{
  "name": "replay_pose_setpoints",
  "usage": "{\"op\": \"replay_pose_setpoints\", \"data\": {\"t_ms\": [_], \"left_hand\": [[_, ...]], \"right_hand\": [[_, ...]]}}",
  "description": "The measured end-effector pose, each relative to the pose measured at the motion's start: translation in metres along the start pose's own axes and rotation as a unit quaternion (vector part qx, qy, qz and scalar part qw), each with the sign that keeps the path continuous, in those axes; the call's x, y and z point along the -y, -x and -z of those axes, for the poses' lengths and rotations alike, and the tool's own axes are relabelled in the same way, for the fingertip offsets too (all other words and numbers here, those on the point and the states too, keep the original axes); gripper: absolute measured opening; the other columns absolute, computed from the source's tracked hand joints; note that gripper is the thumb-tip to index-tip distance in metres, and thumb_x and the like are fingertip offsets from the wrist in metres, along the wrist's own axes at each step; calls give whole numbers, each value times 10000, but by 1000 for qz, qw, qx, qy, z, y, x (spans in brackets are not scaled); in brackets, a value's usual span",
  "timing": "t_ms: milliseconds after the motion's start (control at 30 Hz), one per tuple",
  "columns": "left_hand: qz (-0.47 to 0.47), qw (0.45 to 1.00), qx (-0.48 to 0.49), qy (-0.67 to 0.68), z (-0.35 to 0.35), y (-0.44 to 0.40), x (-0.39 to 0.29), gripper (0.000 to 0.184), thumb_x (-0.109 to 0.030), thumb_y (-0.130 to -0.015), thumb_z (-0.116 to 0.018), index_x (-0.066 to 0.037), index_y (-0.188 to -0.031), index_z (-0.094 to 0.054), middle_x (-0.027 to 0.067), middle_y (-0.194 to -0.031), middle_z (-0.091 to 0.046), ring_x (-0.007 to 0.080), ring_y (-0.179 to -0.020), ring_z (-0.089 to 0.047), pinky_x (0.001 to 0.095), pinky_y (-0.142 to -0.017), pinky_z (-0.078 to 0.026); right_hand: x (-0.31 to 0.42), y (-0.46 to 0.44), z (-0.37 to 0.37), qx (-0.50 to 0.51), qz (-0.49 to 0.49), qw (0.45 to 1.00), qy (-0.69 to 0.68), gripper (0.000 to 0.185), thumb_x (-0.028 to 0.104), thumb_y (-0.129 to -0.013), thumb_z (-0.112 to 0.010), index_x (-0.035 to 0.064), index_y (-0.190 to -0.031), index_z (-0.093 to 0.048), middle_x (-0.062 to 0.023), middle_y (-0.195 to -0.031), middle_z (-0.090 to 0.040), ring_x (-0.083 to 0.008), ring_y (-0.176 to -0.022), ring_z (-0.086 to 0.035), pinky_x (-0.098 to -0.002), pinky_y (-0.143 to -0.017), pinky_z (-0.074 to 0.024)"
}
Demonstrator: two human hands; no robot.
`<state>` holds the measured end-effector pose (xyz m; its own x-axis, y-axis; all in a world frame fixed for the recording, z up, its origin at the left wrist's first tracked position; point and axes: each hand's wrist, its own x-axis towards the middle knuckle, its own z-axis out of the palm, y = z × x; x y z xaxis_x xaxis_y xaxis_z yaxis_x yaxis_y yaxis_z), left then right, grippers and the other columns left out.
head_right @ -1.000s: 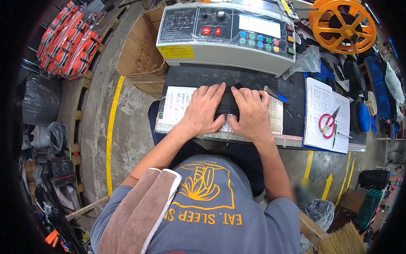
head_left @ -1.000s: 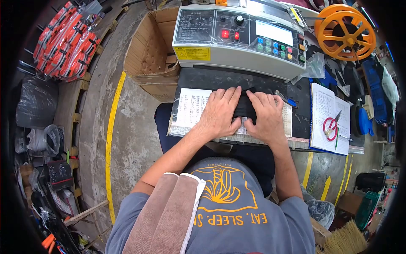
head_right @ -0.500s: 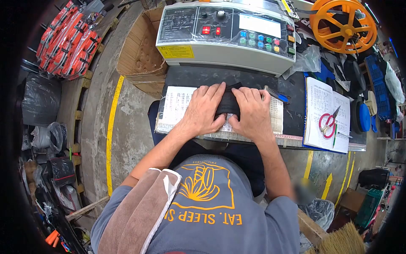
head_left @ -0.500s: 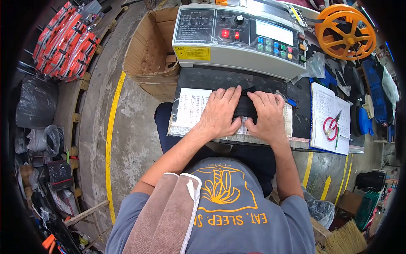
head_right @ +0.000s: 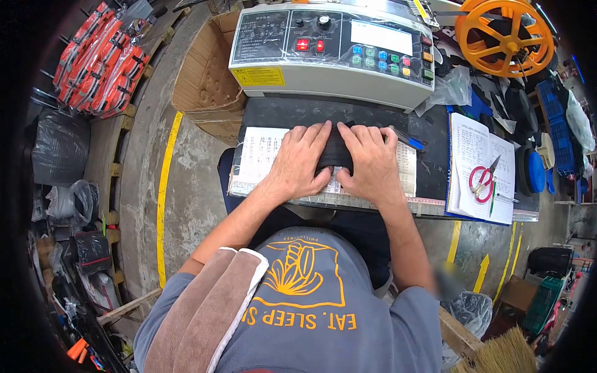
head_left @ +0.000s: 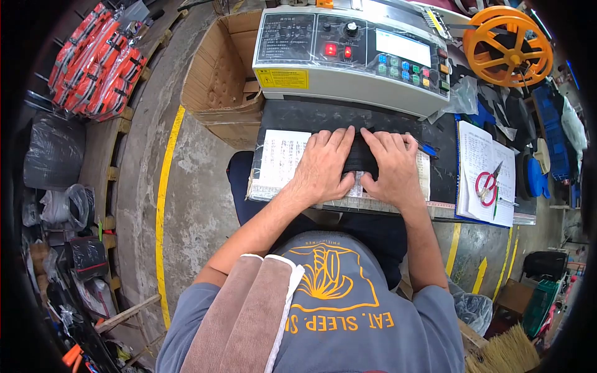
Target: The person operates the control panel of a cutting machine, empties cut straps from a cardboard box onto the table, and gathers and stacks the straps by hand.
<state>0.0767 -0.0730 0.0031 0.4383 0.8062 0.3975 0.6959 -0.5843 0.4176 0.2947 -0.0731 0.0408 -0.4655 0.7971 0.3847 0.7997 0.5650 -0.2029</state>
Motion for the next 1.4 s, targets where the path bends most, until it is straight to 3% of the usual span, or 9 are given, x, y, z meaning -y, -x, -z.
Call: {"op": "replay_pose_setpoints", "data": {"t_ms": [500,600,800,900,1033,1400], "left_hand": [[4,1000,5,0,1,0,0,944,-263,-793,-789,91,-1611,-477,256,-1483,-588,419,-1274,-563,534,-1128,-447],[0,1000,-2,0,0,0,0,881,-256,-803,-792,72,-1573,-516,249,-1474,-592,417,-1269,-564,532,-1122,-450],[-4,999,27,21,5,-1,2,743,-215,-817,-802,8,-1491,-587,226,-1464,-595,414,-1262,-562,527,-1114,-459],[-26,997,48,61,18,-2,7,739,-213,-800,-857,-18,-1472,-621,208,-1414,-628,416,-1255,-585,520,-1099,-486],[-27,994,24,99,58,4,22,755,-218,-729,-964,-24,-1400,-678,192,-1309,-685,431,-1225,-633,513,-1082,-523],[-35,995,42,80,53,20,47,698,-238,-731,-961,-52,-1346,-687,156,-1271,-675,396,-1182,-621,506,-1061,-488]], "right_hand": [[-5,-2,2,32,10,999,-6,784,224,-674,-811,72,-1432,-684,-104,-1338,-655,-308,-1285,-605,-566,-1169,-378],[-8,-3,1,0,24,999,-24,797,223,-674,-817,76,-1445,-679,-110,-1341,-655,-316,-1294,-602,-557,-1174,-379],[-35,-7,-6,19,58,994,-91,714,280,-690,-881,88,-1355,-703,-116,-1292,-675,-338,-1248,-617,-533,-1142,-404],[-41,-5,-5,55,53,989,-130,651,272,-708,-899,81,-1305,-721,-119,-1242,-695,-358,-1222,-626,-523,-1122,-415],[-24,-2,1,12,37,984,-172,622,277,-702,-922,78,-1259,-731,-112,-1193,-687,-351,-1168,-624,-506,-1106,-415],[-14,4,-14,41,16,985,-167,664,266,-713,-923,57,-1314,-734,-121,-1175,-670,-354,-1147,-626,-470,-1062,-449]]}}
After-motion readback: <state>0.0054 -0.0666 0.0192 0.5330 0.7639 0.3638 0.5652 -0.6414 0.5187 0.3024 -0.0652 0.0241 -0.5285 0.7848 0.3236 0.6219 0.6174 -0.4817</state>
